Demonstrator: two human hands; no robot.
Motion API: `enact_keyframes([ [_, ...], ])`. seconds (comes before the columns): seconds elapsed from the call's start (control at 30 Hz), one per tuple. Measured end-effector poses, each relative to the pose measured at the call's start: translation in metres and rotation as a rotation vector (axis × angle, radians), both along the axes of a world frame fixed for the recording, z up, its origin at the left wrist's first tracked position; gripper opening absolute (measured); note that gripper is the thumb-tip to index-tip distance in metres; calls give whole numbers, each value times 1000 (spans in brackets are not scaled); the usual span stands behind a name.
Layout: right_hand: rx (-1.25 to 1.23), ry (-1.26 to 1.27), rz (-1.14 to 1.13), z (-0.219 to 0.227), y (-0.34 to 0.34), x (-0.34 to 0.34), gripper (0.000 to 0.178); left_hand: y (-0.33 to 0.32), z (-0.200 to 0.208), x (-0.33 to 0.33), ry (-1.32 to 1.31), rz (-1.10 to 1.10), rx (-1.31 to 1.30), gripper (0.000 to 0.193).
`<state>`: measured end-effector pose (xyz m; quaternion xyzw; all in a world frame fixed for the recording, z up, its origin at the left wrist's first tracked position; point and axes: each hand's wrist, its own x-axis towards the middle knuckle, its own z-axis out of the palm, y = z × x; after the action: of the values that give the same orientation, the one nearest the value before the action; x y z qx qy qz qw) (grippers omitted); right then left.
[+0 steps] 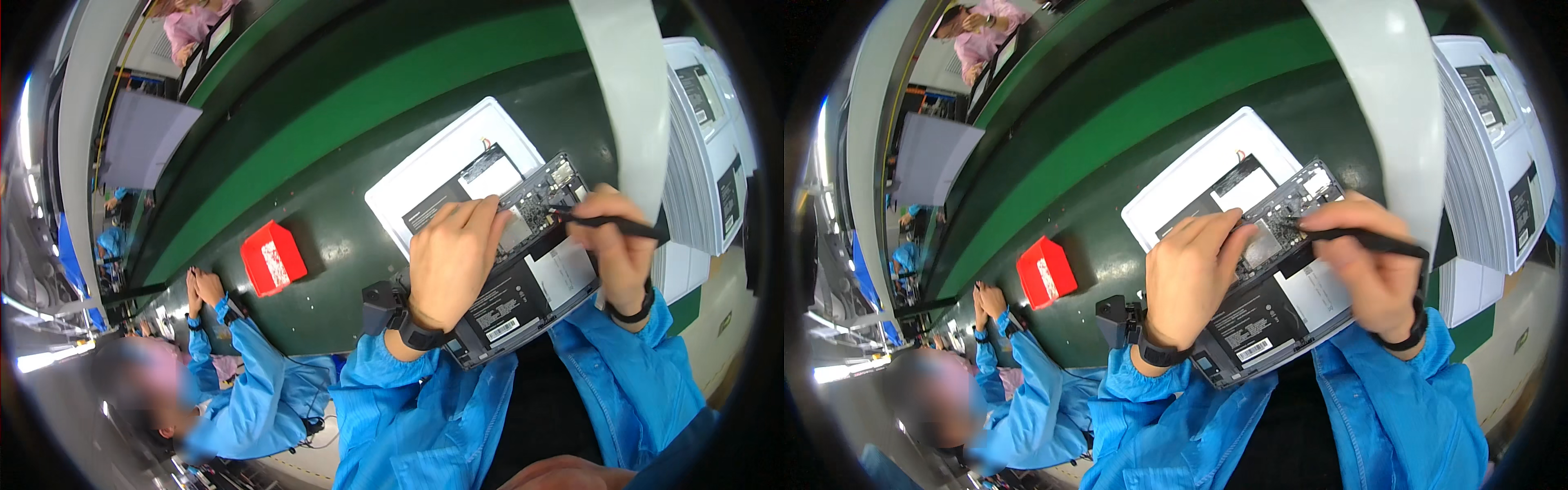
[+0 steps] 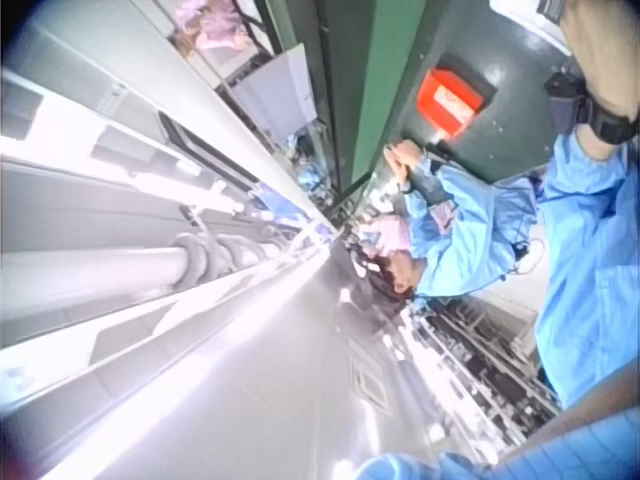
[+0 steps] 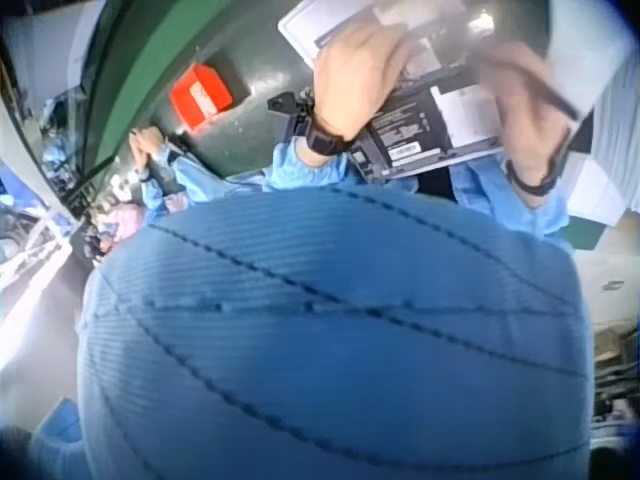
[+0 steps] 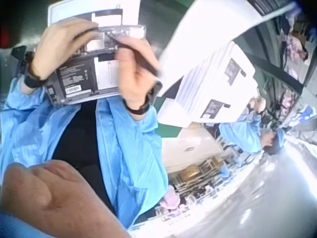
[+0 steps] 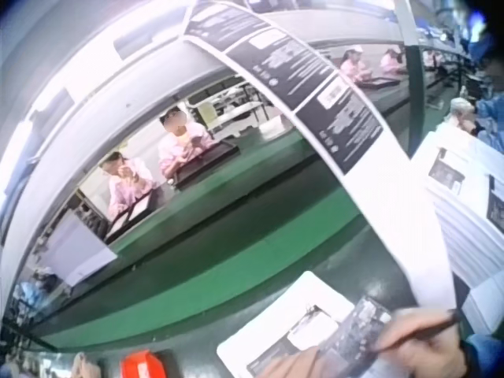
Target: Applying labels to battery packs and installing them into device chassis on an assembly line.
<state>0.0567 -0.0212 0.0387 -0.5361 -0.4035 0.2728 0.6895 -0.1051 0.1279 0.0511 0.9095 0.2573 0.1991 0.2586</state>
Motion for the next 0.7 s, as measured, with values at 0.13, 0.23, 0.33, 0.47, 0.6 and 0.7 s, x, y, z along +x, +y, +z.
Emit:
enact_keyframes([
  [0.13,-119,-42,1,5,28,-15,26,8,-8,-3,-93,-25,-67,14],
  [0.23,-319,94,43,1,26,-12,26,12,-12,-8,-97,-40,-70,14],
  [0.33,-286,-197,4,-12,27,-9,26,12,-12,-10,-85,-41,-37,15],
  [0.47,-346,-201,-43,-4,34,-11,23,16,-13,-9,-68,-42,-48,16],
  [0.6,-345,-186,-105,-6,38,-20,22,19,-16,-9,-70,-56,-95,17],
  [0.7,-387,-145,-88,-7,39,-22,22,19,-16,-10,-60,-59,-107,18],
])
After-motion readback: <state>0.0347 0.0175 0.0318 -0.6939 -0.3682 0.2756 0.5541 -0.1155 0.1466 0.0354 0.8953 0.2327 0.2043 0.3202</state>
